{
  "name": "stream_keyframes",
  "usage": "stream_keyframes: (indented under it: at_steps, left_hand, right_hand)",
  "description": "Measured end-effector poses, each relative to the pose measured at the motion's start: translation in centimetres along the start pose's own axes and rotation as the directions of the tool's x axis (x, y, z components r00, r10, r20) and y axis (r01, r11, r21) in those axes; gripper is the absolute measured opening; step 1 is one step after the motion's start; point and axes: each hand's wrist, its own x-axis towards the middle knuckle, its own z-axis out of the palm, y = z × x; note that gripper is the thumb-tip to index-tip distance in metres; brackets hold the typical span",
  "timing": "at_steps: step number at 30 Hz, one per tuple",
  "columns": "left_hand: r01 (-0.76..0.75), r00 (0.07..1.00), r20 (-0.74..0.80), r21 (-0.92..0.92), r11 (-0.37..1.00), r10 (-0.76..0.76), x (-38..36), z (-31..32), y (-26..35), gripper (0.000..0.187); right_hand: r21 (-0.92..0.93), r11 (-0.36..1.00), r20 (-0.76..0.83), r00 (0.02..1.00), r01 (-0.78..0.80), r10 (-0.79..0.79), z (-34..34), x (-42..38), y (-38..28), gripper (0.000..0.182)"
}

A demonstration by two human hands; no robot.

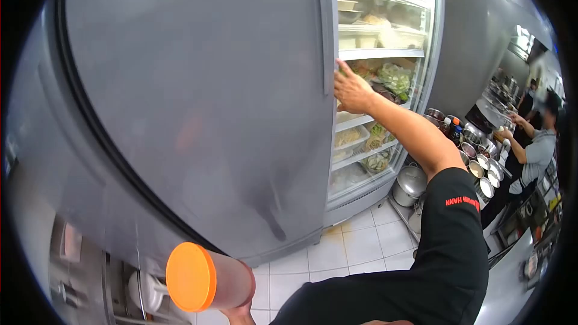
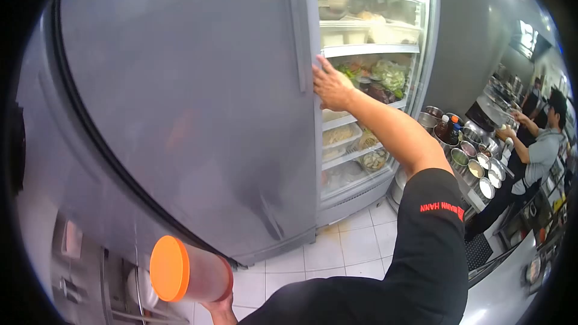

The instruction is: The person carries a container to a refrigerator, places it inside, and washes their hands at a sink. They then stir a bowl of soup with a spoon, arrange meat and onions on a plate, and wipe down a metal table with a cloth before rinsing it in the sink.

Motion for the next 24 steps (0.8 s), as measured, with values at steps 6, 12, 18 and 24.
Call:
stream_keyframes:
  at_steps: [6,12,18,24]
  left_hand:
    - [0.029,0.997,0.066,0.05,0.998,-0.032,4.1,2.5,-1.2,0.06]
    - [0.033,0.993,0.114,0.04,0.999,-0.037,4.0,4.1,-4.2,0.058]
    - [0.006,0.989,0.146,0.021,1.0,-0.009,1.1,5.1,-7.3,0.057]
    - [0.137,0.9,0.424,-0.058,0.989,-0.1,-0.6,7.5,-10.3,0.056]
  right_hand:
    - [0.138,0.99,-0.209,0.977,-0.011,0.04,1.0,4.5,-0.1,0.055]
    - [0.097,0.995,-0.271,0.961,-0.022,0.048,2.7,6.7,0.2,0.055]
    - [0.076,0.997,-0.198,0.98,0.022,-0.007,2.3,6.8,0.6,0.056]
    - [0.067,0.986,-0.289,0.949,0.15,-0.124,0.3,1.5,1.6,0.039]
